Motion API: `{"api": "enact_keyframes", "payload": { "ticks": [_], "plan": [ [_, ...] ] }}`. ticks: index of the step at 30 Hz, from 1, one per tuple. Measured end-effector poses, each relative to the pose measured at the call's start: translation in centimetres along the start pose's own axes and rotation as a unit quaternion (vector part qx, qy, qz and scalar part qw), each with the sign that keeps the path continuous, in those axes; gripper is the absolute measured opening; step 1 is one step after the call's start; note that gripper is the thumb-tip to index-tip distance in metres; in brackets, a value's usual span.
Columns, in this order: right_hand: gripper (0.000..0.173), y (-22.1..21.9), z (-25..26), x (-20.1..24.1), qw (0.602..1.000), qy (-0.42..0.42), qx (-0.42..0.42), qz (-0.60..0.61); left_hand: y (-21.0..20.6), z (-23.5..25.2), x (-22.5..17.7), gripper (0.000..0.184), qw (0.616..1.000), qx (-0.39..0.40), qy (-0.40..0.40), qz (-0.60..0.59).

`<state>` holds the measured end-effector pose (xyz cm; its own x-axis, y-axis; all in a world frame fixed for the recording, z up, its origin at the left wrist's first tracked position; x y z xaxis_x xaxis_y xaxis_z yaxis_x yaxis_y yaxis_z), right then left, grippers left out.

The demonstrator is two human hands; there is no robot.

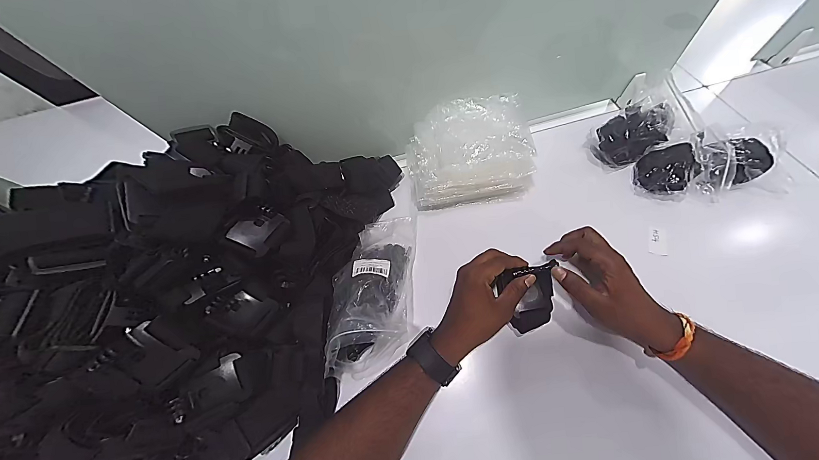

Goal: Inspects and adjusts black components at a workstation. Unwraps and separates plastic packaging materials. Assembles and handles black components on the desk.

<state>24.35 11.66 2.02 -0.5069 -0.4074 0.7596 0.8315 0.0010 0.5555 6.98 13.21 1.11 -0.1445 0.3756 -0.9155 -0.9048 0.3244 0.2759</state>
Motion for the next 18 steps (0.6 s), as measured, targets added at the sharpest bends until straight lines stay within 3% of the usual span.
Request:
{"api": "enact_keyframes", "payload": {
  "ticks": [5, 10, 18],
  "plan": [
    [0.017, -0.22, -0.01, 0.42, 1.000, 0.025, 0.001, 0.007, 0.05, 0.02, -0.01, 0.020, 1.000, 0.000, 0.003, -0.001],
    [0.038, -0.59, -0.09, 0.29, 0.999, 0.008, 0.019, 0.030, 0.04, 0.02, -0.02, 0.021, 1.000, 0.001, 0.000, 0.008],
    [0.029, -0.83, -0.14, 0.29, 0.997, 0.023, 0.037, -0.059, -0.01, 0.04, -0.17, 0.020, 1.000, 0.001, -0.007, 0.000]
  ]
}}
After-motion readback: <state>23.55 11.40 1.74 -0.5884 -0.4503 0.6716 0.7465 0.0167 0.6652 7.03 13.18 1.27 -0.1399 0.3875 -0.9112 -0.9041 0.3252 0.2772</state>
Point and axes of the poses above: each hand's wrist, its own z-axis towards the middle knuckle, its own y-axis out of the back of the hand, x = y × z, the point moved 10 cm from there along z, towards the middle knuckle, and after that the axes turned 2 degrees about -z, right-handed, at the moved point
